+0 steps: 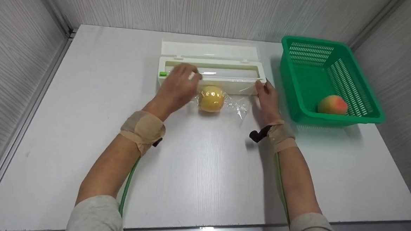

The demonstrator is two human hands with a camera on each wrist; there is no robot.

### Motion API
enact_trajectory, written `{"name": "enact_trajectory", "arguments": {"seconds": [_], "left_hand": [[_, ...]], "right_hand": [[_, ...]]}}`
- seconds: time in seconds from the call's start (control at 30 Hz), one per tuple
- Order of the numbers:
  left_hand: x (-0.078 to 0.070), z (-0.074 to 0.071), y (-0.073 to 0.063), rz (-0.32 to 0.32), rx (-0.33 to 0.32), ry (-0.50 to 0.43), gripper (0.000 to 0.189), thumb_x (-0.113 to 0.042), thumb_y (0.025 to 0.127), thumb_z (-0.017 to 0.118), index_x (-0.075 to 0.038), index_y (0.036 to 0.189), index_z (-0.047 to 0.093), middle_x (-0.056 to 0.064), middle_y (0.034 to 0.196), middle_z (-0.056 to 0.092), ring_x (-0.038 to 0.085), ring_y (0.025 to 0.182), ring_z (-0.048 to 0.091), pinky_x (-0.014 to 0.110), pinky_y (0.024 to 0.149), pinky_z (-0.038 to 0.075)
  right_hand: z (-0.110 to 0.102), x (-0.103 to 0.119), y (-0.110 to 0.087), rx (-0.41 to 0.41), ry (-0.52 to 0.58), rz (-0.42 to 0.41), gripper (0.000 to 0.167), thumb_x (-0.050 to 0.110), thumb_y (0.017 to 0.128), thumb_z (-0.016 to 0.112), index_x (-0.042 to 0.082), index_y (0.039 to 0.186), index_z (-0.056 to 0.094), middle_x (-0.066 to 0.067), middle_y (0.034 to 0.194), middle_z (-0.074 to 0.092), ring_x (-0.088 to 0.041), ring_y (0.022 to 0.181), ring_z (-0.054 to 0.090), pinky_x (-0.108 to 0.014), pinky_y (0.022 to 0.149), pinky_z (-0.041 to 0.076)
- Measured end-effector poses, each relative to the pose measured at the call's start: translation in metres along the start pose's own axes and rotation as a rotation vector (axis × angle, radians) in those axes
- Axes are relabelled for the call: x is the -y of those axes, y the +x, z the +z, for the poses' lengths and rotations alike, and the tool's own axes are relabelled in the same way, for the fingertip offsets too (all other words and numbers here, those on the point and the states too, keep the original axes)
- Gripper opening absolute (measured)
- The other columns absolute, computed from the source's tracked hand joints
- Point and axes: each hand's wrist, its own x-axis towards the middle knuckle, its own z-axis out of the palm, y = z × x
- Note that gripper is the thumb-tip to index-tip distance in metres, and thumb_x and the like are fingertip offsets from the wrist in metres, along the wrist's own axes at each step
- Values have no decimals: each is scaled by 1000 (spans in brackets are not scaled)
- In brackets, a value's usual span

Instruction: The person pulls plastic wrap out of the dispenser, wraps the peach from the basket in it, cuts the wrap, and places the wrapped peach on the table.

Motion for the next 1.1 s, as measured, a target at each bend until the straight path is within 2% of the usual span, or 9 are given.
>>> {"name": "enact_trajectory", "arguments": {"seconds": [0.1,0.2,0.27,0.4,0.5,0.67,0.9,1.03,1.1], "left_hand": [[-29,14,9,146,93,7,41,-26,94,62,0,126,57,17,128,56,33,122,53,44,109,43],[-44,29,11,178,130,87,68,-43,82,77,-3,130,51,15,129,54,32,121,52,43,104,47],[-48,39,10,174,97,143,79,-43,71,86,-4,129,50,14,127,53,32,120,52,42,101,49],[-49,50,10,180,-30,220,50,-17,80,80,-4,121,53,14,118,56,30,112,56,39,93,53],[-50,49,13,164,-39,197,43,-15,84,76,-2,119,55,15,115,59,31,109,58,39,91,55],[-53,37,19,92,116,89,72,-36,74,86,0,125,51,18,119,58,35,115,57,43,96,53],[-54,24,23,15,275,-69,72,-33,75,86,2,128,51,19,126,57,36,122,53,44,105,48],[-54,15,26,-24,358,-174,68,-31,73,86,2,125,55,19,126,58,35,120,54,43,104,48],[-54,12,27,-46,393,-224,65,-29,72,87,1,122,58,18,124,59,34,117,56,42,103,48]], "right_hand": [[-1,-2,0,0,1,5,49,28,103,51,6,147,45,-18,139,57,-25,126,56,-39,110,43],[-1,-4,-1,6,13,17,47,28,103,51,6,144,49,-18,138,57,-26,126,57,-39,111,43],[0,-6,-2,6,13,29,44,28,103,51,5,141,51,-17,136,58,-27,125,57,-38,110,43],[0,-7,-2,-14,41,52,43,29,102,53,5,138,55,-14,132,61,-25,122,58,-38,110,43],[-1,-7,2,-28,69,59,43,29,101,55,4,136,56,-9,124,64,-21,117,60,-37,108,44],[-4,-19,13,-25,85,39,43,31,100,57,2,133,58,-7,117,65,-18,113,62,-34,106,46],[-2,-31,22,-79,1,84,52,45,96,60,10,134,60,-11,135,62,-24,129,57,-33,111,42],[-3,-31,22,-89,-29,114,54,50,93,62,13,133,61,-8,135,62,-21,129,56,-32,111,42],[-3,-31,21,-91,24,132,52,49,95,61,11,130,62,-8,131,64,-20,126,58,-31,110,42]]}}
